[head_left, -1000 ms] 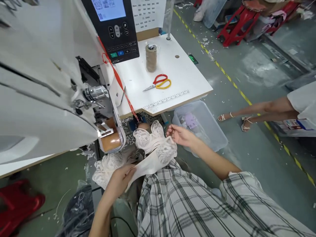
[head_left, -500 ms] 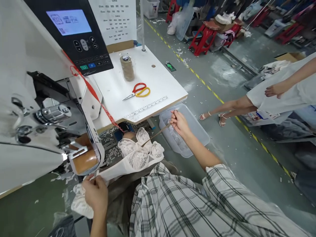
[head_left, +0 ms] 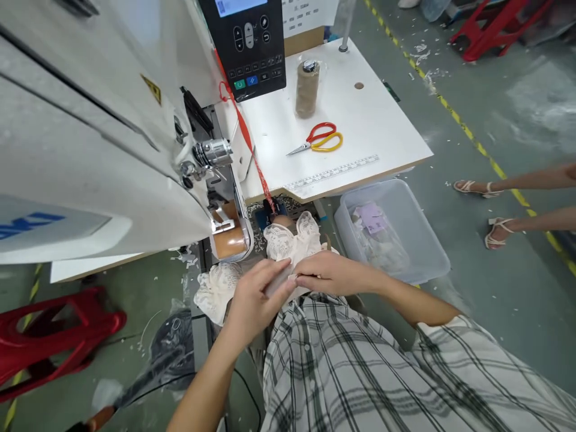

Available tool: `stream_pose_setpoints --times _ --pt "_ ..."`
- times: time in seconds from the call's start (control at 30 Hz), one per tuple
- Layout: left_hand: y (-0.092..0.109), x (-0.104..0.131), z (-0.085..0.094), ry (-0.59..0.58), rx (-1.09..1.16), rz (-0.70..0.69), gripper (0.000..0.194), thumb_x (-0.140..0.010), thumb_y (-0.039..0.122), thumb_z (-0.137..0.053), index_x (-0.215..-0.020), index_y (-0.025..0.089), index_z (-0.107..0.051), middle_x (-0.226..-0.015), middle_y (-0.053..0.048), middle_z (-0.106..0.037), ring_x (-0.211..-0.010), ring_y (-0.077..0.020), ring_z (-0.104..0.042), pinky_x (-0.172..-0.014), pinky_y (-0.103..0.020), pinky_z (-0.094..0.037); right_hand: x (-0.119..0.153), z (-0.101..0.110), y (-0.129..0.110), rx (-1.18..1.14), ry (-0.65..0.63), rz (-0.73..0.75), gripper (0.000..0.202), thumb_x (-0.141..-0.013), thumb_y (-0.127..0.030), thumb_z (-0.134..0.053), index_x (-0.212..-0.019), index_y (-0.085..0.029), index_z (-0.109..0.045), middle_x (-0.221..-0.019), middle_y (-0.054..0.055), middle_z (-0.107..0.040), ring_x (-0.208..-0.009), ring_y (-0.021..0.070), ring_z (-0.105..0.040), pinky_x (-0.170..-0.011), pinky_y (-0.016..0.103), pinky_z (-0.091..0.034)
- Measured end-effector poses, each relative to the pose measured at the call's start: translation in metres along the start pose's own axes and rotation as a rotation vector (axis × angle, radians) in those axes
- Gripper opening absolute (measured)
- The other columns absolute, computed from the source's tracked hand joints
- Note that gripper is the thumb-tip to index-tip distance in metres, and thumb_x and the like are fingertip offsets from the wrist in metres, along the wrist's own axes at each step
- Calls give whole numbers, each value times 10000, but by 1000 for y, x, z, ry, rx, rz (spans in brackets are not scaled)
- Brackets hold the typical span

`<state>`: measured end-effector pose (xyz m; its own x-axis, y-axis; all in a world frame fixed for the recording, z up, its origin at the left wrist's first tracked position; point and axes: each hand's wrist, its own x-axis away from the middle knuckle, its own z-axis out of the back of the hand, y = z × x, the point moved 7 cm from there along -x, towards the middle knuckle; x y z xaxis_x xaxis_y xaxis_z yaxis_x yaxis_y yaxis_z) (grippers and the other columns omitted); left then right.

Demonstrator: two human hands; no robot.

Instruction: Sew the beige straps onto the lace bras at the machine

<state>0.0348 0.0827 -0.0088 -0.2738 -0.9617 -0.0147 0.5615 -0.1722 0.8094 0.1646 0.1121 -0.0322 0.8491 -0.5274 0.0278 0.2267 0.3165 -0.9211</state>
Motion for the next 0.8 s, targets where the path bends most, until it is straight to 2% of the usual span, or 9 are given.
stream_pose_setpoints --times 0.1,0.2,0.3,0.4,0.57,0.63,0.7,0.8 --pt "-2 2 -1 12 -57 -60 243 -964 304 -526 -1030 185 -727 -779 -40 -688 -681 -137 -631 -594 -224 -470 -5 -9 -3 -4 -94 -31 285 -989 -261 -443 -760 -165 -583 -681 -9 -585 -624 116 -508 -616 241 -336" --pt "-8 6 -5 7 -139 -57 239 -977 296 -500 -911 192 -705 -733 -24 -658 -656 -131 -607 -574 -222 -431 -5 -13 2 -58 -108 -122 277 -976 -235 -468 -733 -164 -580 -660 -21 -585 -618 110 -516 -619 234 -342" --pt "-13 9 -7 35 -211 -28 287 -985 317 -465 -784 195 -629 -681 -4 -597 -591 -126 -549 -523 -226 -370 -5 -8 8 -24 41 -195 158 -925 -240 -570 -809 -165 -647 -681 -20 -592 -650 122 -520 -618 233 -344" --pt "-13 11 -7 118 -220 -39 287 -972 305 -467 -719 200 -553 -650 13 -540 -555 -119 -499 -504 -226 -336 -6 -1 3 9 204 -136 63 -872 -213 -640 -864 -176 -691 -745 -3 -597 -730 140 -534 -663 239 -367" --pt "-19 9 -9 185 -86 -26 294 -956 271 -483 -670 206 -505 -617 27 -508 -549 -113 -486 -517 -220 -357 -11 0 0 -96 215 -102 76 -840 -170 -631 -791 -167 -689 -692 -21 -549 -660 113 -476 -637 238 -350" --pt "-21 8 -6 165 -4 -24 304 -966 260 -461 -678 202 -537 -625 15 -549 -577 -119 -532 -550 -218 -405 -11 2 6 -180 221 -149 99 -838 -201 -619 -766 -162 -673 -634 -38 -487 -604 103 -418 -592 237 -322" --pt "-20 9 1 138 36 -26 278 -973 247 -447 -763 197 -624 -708 -19 -655 -663 -137 -621 -615 -224 -472 -11 6 14 -279 270 -225 153 -851 -277 -615 -761 -160 -655 -604 -51 -432 -567 98 -372 -562 239 -301" --pt "-14 16 16 134 -8 -34 206 -944 215 -490 -967 200 -694 -908 -64 -766 -820 -173 -717 -701 -236 -541 -13 12 9 -360 301 -203 265 -850 -408 -642 -759 -159 -650 -659 -25 -502 -623 117 -456 -619 253 -380"
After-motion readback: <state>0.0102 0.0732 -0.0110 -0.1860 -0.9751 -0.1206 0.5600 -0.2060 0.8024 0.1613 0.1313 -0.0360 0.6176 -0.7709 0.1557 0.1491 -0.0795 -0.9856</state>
